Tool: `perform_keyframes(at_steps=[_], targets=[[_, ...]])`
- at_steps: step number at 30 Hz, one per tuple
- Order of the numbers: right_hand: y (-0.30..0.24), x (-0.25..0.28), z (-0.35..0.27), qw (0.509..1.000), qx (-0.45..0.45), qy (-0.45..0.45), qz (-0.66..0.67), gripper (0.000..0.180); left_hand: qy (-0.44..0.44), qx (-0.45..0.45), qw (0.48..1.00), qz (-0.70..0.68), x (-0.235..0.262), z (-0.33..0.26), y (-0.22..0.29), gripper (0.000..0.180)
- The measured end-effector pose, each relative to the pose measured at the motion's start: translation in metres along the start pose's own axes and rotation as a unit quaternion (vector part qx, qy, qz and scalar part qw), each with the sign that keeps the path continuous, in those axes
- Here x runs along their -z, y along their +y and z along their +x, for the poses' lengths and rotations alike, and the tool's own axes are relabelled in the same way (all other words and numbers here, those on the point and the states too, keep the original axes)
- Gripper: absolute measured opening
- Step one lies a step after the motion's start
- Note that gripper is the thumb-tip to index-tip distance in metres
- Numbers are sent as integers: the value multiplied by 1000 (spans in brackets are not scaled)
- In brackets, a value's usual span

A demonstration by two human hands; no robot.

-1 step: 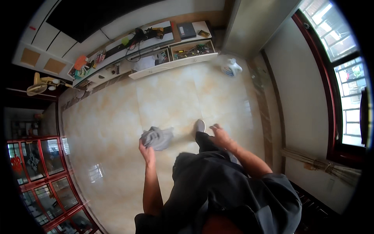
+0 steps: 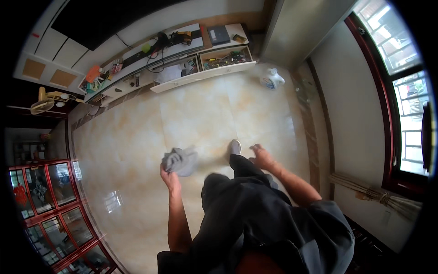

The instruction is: The person works on a toilet plumbing connection using a wrench, then moves to a living room to organize tools in a drawer. They place a wrench and other items into a drawer and wipe their hands with a cloth. Finally, they walk to a garage area and pick up a hammer from a shelf.

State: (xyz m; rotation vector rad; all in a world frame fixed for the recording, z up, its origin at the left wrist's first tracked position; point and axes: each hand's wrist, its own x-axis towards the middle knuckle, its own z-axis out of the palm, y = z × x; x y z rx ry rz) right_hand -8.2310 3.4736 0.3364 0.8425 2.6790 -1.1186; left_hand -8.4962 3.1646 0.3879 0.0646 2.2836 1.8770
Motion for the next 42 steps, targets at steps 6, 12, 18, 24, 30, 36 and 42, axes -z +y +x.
perform_keyframes(at_steps=[6,12,18,24,30,36,42], targets=[[15,100,144,998,-34,-46,-23,52,35,25,992,-118,-38,130,8,41],[-3,144,301,1000,-27,-4,4,48,35,182,961,-207,-128,271,-31,46],[20,146,400,991,-107,-76,-26,47,-6,299,919,-258,-251,387,-68,54],[75,128,545,980,-157,-120,22,41,-77,402,883,-230,-353,448,-90,51],[208,44,705,983,-90,-159,4,13,-36,489,844,-216,-433,451,-154,46],[354,-46,846,945,87,18,-314,20,1,507,847,-160,-508,424,-256,48],[369,-56,942,991,-81,-1,-109,36,-392,376,809,222,-576,450,-342,48]])
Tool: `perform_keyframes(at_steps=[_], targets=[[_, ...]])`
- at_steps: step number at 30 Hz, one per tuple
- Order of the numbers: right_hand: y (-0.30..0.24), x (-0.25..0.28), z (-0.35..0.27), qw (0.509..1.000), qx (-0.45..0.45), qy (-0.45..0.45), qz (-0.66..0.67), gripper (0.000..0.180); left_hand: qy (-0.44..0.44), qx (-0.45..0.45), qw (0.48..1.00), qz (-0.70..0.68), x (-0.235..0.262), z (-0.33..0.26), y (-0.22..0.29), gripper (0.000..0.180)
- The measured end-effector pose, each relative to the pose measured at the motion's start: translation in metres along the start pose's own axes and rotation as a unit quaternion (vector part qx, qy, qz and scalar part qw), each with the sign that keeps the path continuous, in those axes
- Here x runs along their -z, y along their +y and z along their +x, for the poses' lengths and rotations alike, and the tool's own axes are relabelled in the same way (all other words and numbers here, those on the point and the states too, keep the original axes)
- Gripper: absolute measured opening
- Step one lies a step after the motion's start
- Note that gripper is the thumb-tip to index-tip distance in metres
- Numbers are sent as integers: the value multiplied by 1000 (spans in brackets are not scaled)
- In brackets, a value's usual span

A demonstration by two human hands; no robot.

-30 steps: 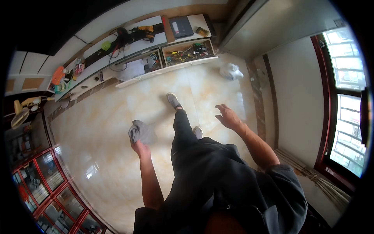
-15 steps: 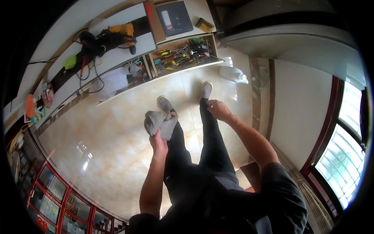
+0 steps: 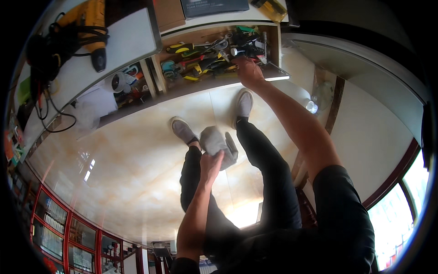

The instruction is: The person works on a toilet plumbing connection using a wrench, then moves to a living room to organize tools in a drawer. They place a wrench and other items into a drawer and wipe their hands with a cloth. Finally, they walk to a garage area and pick up a hammer from a shelf.

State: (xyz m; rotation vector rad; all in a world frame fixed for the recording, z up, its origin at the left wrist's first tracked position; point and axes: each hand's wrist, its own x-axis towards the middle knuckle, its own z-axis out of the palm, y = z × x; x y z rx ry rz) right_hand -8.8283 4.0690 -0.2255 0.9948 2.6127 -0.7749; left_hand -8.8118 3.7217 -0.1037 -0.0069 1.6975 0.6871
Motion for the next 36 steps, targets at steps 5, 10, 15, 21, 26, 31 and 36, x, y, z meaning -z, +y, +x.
perform_keyframes(at_steps=[5,10,15,21,26,31,36], targets=[[18,-27,20,976,94,-125,-153,38,-121,-93,938,311,9,46,48,50],[52,-49,24,950,162,-116,-241,17,-227,-158,855,439,44,76,52,52],[59,-26,8,921,349,-26,-173,34,-259,-145,834,465,86,86,76,49],[37,12,38,950,235,-203,-43,42,-221,-303,835,403,121,105,60,45],[17,7,30,953,230,-180,-78,36,-152,-374,799,445,139,82,48,40],[19,0,31,927,198,-206,-244,32,-135,-345,822,433,139,54,45,36],[-29,9,49,942,236,-100,-217,26,-104,-337,822,448,141,44,30,37]])
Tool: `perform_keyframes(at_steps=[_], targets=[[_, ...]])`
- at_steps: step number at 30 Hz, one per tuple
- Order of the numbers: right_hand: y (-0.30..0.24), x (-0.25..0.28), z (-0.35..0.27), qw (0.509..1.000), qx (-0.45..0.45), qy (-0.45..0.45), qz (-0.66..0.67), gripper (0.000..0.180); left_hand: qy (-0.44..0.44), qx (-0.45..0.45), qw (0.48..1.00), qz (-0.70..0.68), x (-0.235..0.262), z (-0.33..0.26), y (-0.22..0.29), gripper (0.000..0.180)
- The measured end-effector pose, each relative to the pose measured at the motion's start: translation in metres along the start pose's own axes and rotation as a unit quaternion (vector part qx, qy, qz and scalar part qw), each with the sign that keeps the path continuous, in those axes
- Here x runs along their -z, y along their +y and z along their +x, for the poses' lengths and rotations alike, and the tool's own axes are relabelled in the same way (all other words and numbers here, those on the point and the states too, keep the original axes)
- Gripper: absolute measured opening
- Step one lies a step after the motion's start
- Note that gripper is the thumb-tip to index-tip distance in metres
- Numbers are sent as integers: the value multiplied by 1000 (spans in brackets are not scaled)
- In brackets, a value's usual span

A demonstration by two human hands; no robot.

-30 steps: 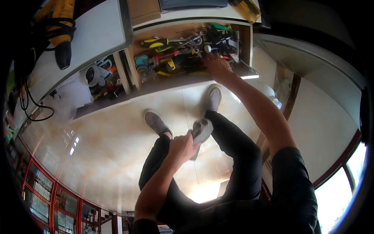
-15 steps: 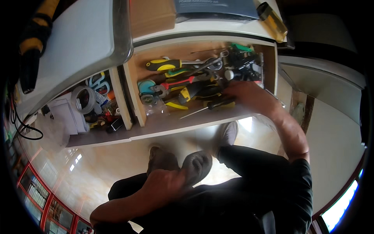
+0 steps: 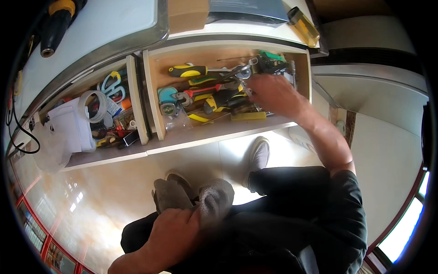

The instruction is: The person works on a toilet plumbing connection using a wrench, then moves to a living room to organize tools in a drawer. They place a wrench and other items into a drawer and wipe their hands with a cloth. Finally, they walk to a garage area and pick up a hammer from a shelf.

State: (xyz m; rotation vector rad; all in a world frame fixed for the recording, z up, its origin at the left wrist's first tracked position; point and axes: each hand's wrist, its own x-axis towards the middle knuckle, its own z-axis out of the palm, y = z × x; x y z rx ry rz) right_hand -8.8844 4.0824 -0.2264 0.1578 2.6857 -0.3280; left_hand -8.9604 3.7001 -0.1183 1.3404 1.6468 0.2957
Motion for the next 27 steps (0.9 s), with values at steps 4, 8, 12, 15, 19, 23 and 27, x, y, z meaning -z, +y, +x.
perform_keyframes(at_steps=[4,8,12,15,19,23,27], targets=[[-18,-21,29,982,95,153,57,66,67,-33,997,12,-6,6,9,34],[-50,-58,50,983,128,133,-5,91,75,-48,996,13,-8,10,25,33],[-41,-66,56,961,168,212,-65,69,85,-50,995,16,-15,3,28,34],[-26,-59,53,969,178,166,-37,51,90,-42,995,12,-14,3,31,33],[11,-31,51,969,83,218,84,39,95,-52,994,14,-15,6,37,34],[39,6,41,965,100,217,108,43,72,-55,995,33,-14,5,38,37],[31,13,35,962,99,237,91,45,67,-33,996,45,-12,4,42,37]])
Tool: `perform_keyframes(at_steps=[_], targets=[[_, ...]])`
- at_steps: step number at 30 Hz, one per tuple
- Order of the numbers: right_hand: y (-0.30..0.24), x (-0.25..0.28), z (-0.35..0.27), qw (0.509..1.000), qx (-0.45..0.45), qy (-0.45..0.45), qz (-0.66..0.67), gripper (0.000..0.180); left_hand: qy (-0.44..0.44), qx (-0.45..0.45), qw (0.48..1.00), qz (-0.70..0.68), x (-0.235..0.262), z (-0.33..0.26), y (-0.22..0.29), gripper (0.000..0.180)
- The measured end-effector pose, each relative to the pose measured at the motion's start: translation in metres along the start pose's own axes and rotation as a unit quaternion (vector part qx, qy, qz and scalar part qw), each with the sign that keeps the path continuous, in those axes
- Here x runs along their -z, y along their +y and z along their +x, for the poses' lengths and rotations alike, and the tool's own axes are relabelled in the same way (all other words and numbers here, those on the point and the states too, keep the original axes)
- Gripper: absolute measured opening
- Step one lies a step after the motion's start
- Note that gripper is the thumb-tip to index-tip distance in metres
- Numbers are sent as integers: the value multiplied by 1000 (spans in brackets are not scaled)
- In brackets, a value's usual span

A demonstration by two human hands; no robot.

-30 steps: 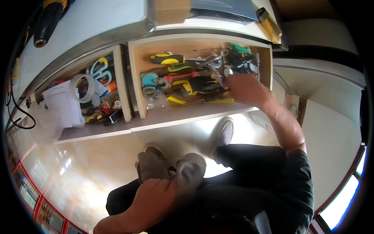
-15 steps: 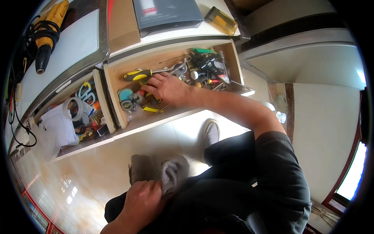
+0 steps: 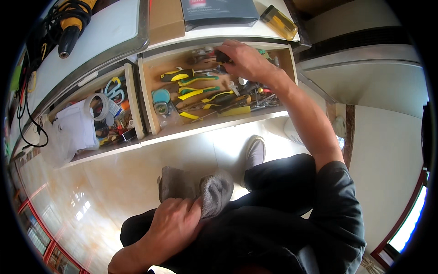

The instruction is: The person works on a toilet plumbing connection using a wrench, then moves to a living room to organize tools in a drawer. They place a wrench and other items into a drawer and wipe their hands with a cloth. Finally, they walk to a garage area and pick up a hammer from a shelf.

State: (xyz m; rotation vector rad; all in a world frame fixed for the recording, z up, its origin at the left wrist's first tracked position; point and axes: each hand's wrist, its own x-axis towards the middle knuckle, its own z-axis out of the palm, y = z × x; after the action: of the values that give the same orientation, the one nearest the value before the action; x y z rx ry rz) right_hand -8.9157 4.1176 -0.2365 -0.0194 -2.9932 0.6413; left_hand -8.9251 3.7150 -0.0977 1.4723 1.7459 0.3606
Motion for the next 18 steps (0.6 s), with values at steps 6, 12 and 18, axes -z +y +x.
perform_keyframes(at_steps=[6,12,18], targets=[[3,-36,3,999,-18,42,-6,50,-9,-15,1000,1,-2,8,1,36],[5,-18,-5,999,-4,40,29,41,-12,-7,1000,2,-1,7,0,36],[4,-17,-82,936,-194,-267,125,30,-8,-29,1000,-8,-2,10,-9,36]])
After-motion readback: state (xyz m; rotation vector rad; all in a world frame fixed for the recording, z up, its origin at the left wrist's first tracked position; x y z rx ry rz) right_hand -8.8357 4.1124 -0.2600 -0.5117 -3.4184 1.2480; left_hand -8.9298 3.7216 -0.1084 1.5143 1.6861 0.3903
